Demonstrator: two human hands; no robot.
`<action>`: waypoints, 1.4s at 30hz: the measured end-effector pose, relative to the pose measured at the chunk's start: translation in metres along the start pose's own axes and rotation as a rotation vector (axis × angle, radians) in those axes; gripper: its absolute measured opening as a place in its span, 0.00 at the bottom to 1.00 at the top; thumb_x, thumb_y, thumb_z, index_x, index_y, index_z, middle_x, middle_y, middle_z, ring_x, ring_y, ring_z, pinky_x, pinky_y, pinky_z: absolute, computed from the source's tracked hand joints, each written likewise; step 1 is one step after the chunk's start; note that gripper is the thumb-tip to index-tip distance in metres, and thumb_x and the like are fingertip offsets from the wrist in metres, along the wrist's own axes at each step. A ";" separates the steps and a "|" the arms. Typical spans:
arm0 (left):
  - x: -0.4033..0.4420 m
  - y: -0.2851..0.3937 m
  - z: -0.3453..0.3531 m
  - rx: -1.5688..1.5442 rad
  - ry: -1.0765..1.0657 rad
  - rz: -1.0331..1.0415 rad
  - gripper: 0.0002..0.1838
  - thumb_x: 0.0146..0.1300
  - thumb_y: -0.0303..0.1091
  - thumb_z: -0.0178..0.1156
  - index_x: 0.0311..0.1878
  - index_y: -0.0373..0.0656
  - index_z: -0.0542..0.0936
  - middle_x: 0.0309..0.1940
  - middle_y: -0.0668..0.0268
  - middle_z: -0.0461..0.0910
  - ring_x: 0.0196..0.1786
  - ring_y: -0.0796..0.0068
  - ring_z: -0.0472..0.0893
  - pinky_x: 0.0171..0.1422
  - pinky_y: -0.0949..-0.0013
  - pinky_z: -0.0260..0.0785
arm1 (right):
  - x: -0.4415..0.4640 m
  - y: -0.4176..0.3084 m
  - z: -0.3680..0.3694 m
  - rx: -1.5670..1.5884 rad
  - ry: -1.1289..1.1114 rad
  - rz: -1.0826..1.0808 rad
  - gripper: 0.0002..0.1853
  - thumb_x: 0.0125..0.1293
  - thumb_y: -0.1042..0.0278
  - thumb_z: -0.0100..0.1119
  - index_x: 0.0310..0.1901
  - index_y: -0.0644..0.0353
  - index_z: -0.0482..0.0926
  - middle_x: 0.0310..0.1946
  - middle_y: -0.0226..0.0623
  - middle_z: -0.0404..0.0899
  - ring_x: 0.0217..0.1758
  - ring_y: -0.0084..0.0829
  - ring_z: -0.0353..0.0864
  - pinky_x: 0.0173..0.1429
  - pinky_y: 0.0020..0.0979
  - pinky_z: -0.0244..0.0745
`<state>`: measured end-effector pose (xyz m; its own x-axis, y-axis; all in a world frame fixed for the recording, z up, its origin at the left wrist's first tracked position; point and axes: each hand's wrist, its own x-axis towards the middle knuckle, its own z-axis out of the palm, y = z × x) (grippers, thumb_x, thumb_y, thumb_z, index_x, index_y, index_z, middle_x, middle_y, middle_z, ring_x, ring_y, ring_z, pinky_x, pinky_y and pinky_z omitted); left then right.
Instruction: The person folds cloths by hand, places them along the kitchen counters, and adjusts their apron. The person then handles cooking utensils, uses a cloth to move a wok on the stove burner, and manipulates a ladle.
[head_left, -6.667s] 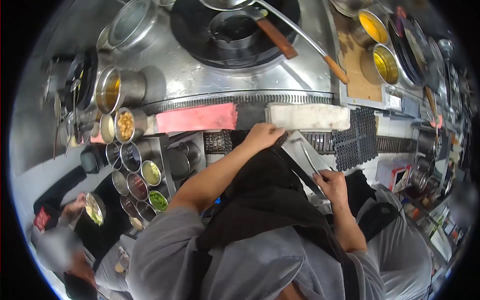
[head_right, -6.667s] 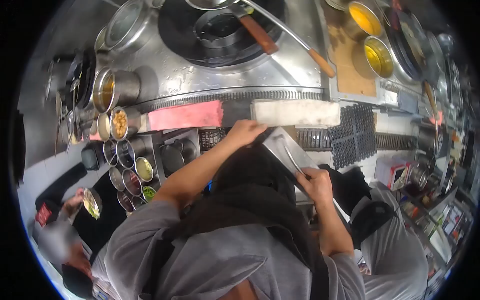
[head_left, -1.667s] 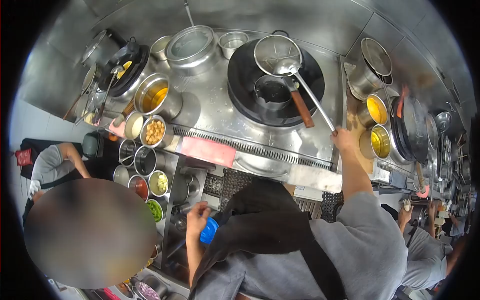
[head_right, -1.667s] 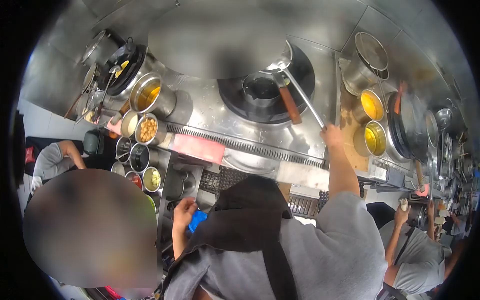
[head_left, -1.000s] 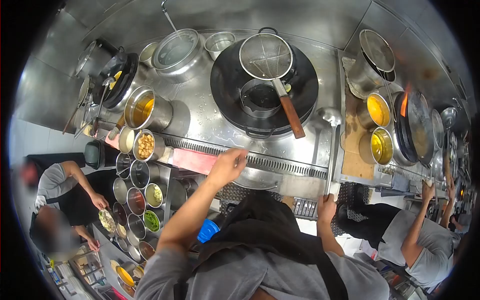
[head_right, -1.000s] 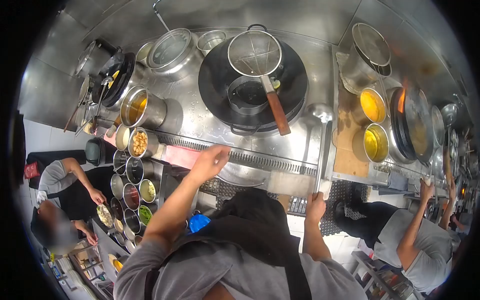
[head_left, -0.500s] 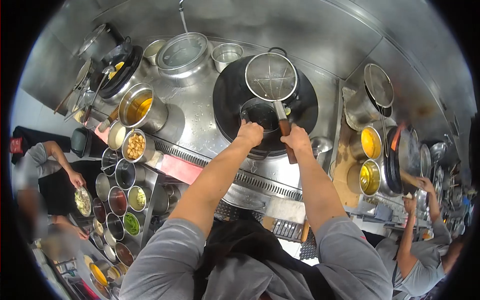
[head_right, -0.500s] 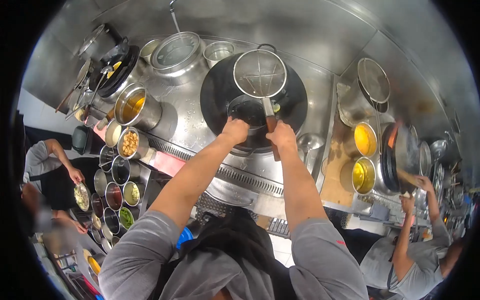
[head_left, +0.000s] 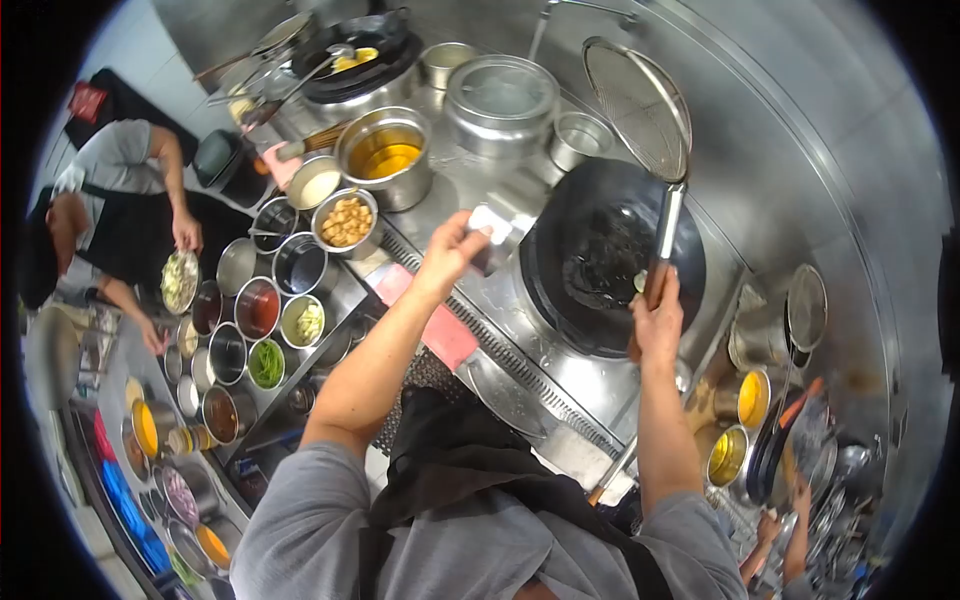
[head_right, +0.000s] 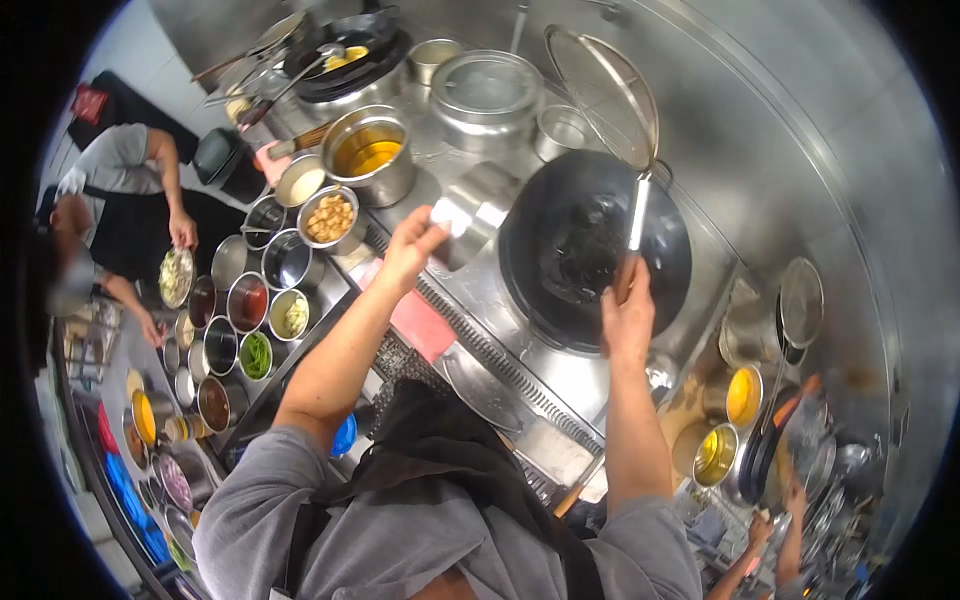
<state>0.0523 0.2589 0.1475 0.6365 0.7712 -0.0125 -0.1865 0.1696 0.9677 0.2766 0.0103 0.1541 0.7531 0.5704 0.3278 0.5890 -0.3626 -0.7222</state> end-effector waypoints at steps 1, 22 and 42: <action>0.000 -0.007 -0.016 -0.150 0.185 -0.034 0.09 0.62 0.35 0.64 0.38 0.40 0.80 0.33 0.70 0.81 0.34 0.74 0.78 0.40 0.69 0.71 | -0.004 -0.010 0.012 0.075 -0.077 -0.034 0.32 0.60 0.82 0.56 0.68 0.58 0.64 0.47 0.41 0.80 0.33 0.30 0.81 0.38 0.30 0.78; 0.115 -0.189 -0.155 -0.344 0.792 -0.668 0.22 0.65 0.44 0.56 0.53 0.36 0.78 0.50 0.56 0.79 0.51 0.62 0.78 0.56 0.58 0.71 | -0.057 -0.069 0.229 -0.173 -0.236 0.149 0.33 0.60 0.79 0.52 0.70 0.60 0.62 0.41 0.54 0.81 0.39 0.54 0.83 0.45 0.44 0.77; -0.059 -0.110 -0.184 0.651 -0.197 -0.671 0.49 0.54 0.48 0.68 0.76 0.41 0.56 0.68 0.46 0.68 0.69 0.53 0.70 0.67 0.57 0.68 | -0.138 -0.070 0.177 0.555 -0.765 0.541 0.19 0.69 0.62 0.60 0.57 0.64 0.78 0.36 0.37 0.84 0.32 0.24 0.84 0.32 0.25 0.77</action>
<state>-0.1024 0.3082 -0.0050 0.5850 0.5103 -0.6303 0.6780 0.1187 0.7254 0.0796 0.0875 0.0516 0.3777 0.8126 -0.4439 -0.1249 -0.4303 -0.8940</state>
